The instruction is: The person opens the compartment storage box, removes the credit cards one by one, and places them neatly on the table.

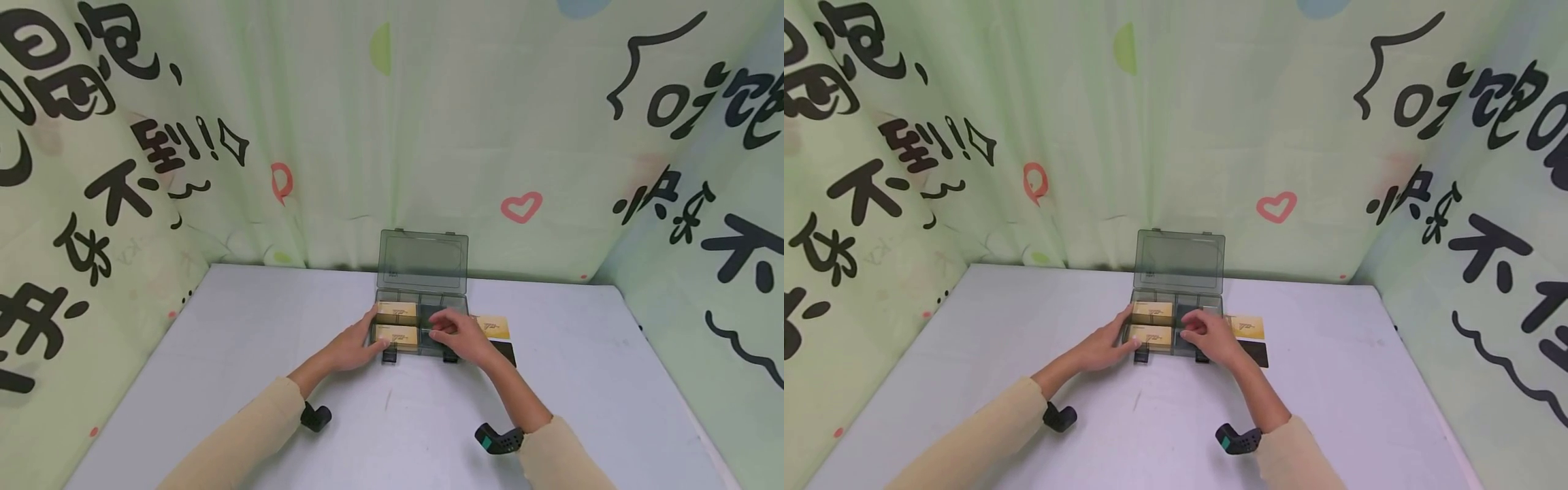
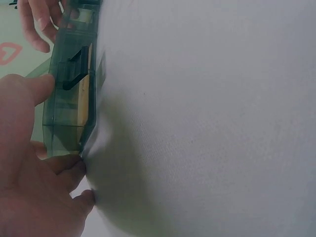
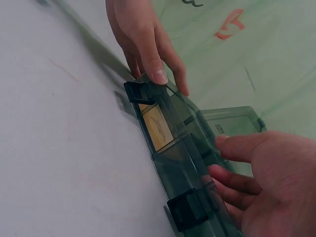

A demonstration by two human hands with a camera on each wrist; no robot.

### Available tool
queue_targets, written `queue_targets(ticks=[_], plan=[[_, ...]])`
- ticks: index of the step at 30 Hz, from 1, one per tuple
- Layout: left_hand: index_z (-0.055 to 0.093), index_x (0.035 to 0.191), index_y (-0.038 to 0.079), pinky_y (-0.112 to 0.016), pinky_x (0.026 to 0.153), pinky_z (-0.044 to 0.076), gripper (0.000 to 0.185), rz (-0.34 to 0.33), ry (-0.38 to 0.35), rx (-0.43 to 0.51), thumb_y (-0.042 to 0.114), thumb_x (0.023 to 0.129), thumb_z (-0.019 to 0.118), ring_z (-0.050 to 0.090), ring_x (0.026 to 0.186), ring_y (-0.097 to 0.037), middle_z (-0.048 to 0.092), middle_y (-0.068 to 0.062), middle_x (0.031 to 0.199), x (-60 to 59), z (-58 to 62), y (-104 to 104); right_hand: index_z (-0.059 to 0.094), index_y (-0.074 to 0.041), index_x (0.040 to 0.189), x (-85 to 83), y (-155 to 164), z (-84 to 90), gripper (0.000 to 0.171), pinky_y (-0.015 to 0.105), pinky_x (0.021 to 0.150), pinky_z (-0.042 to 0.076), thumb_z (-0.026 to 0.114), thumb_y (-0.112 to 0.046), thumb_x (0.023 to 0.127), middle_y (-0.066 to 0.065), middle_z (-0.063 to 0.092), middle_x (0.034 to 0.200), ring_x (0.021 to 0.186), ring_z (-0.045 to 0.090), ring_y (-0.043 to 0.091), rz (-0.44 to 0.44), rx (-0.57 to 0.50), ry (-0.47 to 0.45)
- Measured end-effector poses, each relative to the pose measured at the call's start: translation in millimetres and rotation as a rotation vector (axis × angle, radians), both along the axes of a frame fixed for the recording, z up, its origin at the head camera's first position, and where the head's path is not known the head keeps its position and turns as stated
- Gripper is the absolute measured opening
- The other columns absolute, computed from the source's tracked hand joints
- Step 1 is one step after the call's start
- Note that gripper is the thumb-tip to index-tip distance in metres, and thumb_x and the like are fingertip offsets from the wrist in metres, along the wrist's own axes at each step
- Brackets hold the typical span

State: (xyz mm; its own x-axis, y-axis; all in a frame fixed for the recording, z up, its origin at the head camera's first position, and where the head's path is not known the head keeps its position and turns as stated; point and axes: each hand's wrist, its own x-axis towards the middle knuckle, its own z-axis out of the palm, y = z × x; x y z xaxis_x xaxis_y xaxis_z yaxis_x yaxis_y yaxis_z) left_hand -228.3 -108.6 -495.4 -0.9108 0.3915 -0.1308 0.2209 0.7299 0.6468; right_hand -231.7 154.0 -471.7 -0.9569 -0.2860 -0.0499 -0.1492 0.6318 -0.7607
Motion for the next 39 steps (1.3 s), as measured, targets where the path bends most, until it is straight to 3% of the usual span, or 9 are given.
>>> queue_targets(ticks=[16, 26, 34, 39], plan=[[0.009, 0.157, 0.014, -0.050, 0.117, 0.029, 0.080, 0.012, -0.003, 0.003, 0.048, 0.098, 0.050, 0.031, 0.145, -0.033, 0.027, -0.011, 0.160, 0.2, 1.5, 0, 0.065, -0.010, 0.121, 1.0, -16, -2.3, 0.028, 0.037, 0.081, 0.056, 0.064, -0.018, 0.094, 0.008, 0.070, 0.109, 0.098, 0.065, 0.022, 0.040, 0.021, 0.032], [0.007, 0.157, 0.014, -0.050, 0.117, 0.029, 0.081, 0.000, -0.001, 0.002, 0.047, 0.098, 0.050, 0.031, 0.145, -0.032, 0.025, -0.011, 0.160, -1.3, -0.6, 0, 0.065, -0.008, 0.120, 0.6, -21, -1.8, 0.027, 0.034, 0.075, 0.053, 0.063, -0.017, 0.094, 0.009, 0.069, 0.102, 0.089, 0.063, 0.019, 0.068, 0.045, 0.045], [0.007, 0.157, 0.014, -0.050, 0.117, 0.029, 0.080, 0.004, 0.002, 0.007, 0.047, 0.098, 0.050, 0.031, 0.145, -0.032, 0.026, -0.012, 0.160, -0.4, 0.9, 0, 0.066, -0.011, 0.119, -2.1, -25, -4.6, 0.026, 0.029, 0.063, 0.044, 0.063, -0.020, 0.094, 0.004, 0.064, 0.089, 0.074, 0.052, 0.015, 0.060, 0.081, 0.049], [0.008, 0.157, 0.014, -0.050, 0.117, 0.029, 0.079, 0.008, -0.001, 0.006, 0.046, 0.098, 0.050, 0.031, 0.145, -0.033, 0.026, -0.012, 0.160, -0.1, 1.9, 0, 0.066, -0.010, 0.119, -3.5, -29, -4.9, 0.027, 0.028, 0.064, 0.044, 0.063, -0.022, 0.095, 0.003, 0.065, 0.089, 0.076, 0.052, 0.013, 0.070, 0.116, 0.052]])
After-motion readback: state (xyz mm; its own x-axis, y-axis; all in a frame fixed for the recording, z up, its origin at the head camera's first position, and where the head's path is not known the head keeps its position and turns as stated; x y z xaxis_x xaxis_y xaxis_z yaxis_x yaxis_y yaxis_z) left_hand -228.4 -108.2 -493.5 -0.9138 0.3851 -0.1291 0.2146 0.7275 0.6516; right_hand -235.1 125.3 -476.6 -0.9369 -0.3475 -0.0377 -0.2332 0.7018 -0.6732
